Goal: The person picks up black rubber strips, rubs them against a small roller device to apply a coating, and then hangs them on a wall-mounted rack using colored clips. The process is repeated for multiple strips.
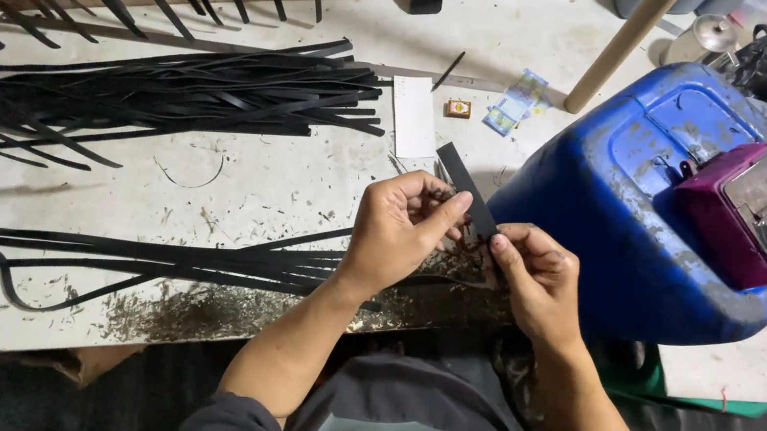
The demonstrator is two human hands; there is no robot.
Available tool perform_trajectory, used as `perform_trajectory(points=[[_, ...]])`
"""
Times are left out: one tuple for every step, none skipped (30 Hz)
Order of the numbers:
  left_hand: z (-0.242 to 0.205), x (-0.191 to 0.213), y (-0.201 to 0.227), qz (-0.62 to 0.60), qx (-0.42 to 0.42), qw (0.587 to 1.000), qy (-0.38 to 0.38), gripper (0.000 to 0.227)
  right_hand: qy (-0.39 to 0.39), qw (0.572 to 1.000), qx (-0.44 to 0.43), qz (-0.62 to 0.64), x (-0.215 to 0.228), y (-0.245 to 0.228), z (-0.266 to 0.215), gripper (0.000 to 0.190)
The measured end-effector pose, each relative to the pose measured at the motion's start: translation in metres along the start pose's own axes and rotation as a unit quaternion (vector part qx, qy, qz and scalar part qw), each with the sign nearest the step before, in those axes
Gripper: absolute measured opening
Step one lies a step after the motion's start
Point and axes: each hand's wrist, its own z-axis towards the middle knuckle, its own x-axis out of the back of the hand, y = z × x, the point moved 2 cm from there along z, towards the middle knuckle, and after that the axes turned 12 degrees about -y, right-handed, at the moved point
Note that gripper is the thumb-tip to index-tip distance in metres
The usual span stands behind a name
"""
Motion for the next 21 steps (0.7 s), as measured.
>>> perform_trajectory(points=[[-0.001, 0.003, 0.003, 0.0, 0.0, 1.0, -0.001, 0.016, 0.001, 1.0, 0.0, 0.0, 0.002, -0.003, 0.001, 0.013], [-0.002, 0.006, 0.011, 0.139, -0.07, 0.987, 0.032, 0.016, 0.002, 1.0, 0.002, 0.003, 0.003, -0.007, 0.001, 0.013], [-0.004, 0.008, 0.018, 0.274, -0.138, 0.95, 0.063, 0.017, 0.003, 1.0, 0.004, 0.006, 0.006, -0.011, 0.002, 0.013], [-0.003, 0.007, 0.021, 0.273, -0.139, 0.95, 0.063, 0.017, 0.003, 1.0, 0.004, 0.004, 0.007, -0.014, 0.003, 0.013], [-0.003, 0.003, 0.027, 0.382, -0.23, 0.894, 0.048, 0.011, 0.005, 1.0, 0.007, -0.012, 0.009, -0.018, 0.003, 0.012], [-0.004, -0.002, 0.031, 0.482, -0.315, 0.817, 0.031, 0.014, 0.006, 1.0, 0.011, -0.028, 0.011, -0.021, 0.004, 0.012], [-0.004, -0.006, 0.036, 0.481, -0.316, 0.817, 0.031, 0.014, 0.006, 0.999, 0.011, -0.029, 0.015, -0.021, 0.005, 0.012], [-0.003, -0.012, 0.041, 0.529, -0.342, 0.776, 0.008, 0.02, 0.005, 0.999, 0.016, -0.046, 0.02, -0.021, 0.005, 0.013], [-0.003, -0.019, 0.046, 0.575, -0.368, 0.731, -0.016, 0.026, 0.004, 0.998, 0.022, -0.063, 0.024, -0.02, 0.006, 0.014], [-0.003, -0.018, 0.044, 0.574, -0.369, 0.731, -0.017, 0.026, 0.005, 0.998, 0.023, -0.064, 0.026, -0.024, 0.008, 0.014], [-0.003, -0.017, 0.044, 0.614, -0.364, 0.701, 0.01, 0.032, 0.001, 0.997, 0.029, -0.078, 0.026, -0.028, 0.009, 0.014], [-0.002, -0.016, 0.043, 0.652, -0.357, 0.668, 0.037, 0.038, -0.004, 0.995, 0.034, -0.092, 0.027, -0.032, 0.011, 0.015], [-0.004, -0.018, 0.052, 0.65, -0.36, 0.668, 0.034, 0.038, 0.001, 0.995, 0.035, -0.092, 0.023, -0.044, 0.01, 0.015], [-0.004, -0.02, 0.06, 0.67, -0.346, 0.656, 0.037, 0.032, -0.008, 0.994, 0.004, -0.107, 0.02, -0.054, 0.01, 0.017], [-0.005, -0.021, 0.069, 0.688, -0.332, 0.644, 0.041, 0.027, -0.016, 0.992, -0.027, -0.121, 0.016, -0.064, 0.009, 0.019], [-0.002, -0.022, 0.069, 0.687, -0.335, 0.644, 0.038, 0.027, -0.012, 0.992, -0.027, -0.121, 0.017, -0.068, 0.01, 0.019], [0.001, -0.026, 0.068, 0.686, -0.345, 0.639, -0.039, 0.019, -0.03, 0.99, -0.016, -0.14, 0.019, -0.073, 0.011, 0.018], [0.003, -0.03, 0.066, 0.681, -0.354, 0.631, -0.115, 0.02, -0.049, 0.986, -0.006, -0.159, 0.02, -0.077, 0.011, 0.017], [0.008, -0.024, 0.067, 0.678, -0.359, 0.631, -0.118, 0.02, -0.043, 0.986, -0.007, -0.163, 0.028, -0.08, 0.008, 0.017], [0.014, -0.019, 0.066, 0.633, -0.331, 0.675, -0.185, 0.018, -0.05, 0.983, -0.034, -0.174, 0.037, -0.082, 0.005, 0.016], [0.021, -0.013, 0.066, 0.583, -0.301, 0.711, -0.252, 0.017, -0.056, 0.979, -0.061, -0.185, 0.045, -0.084, 0.003, 0.017]])
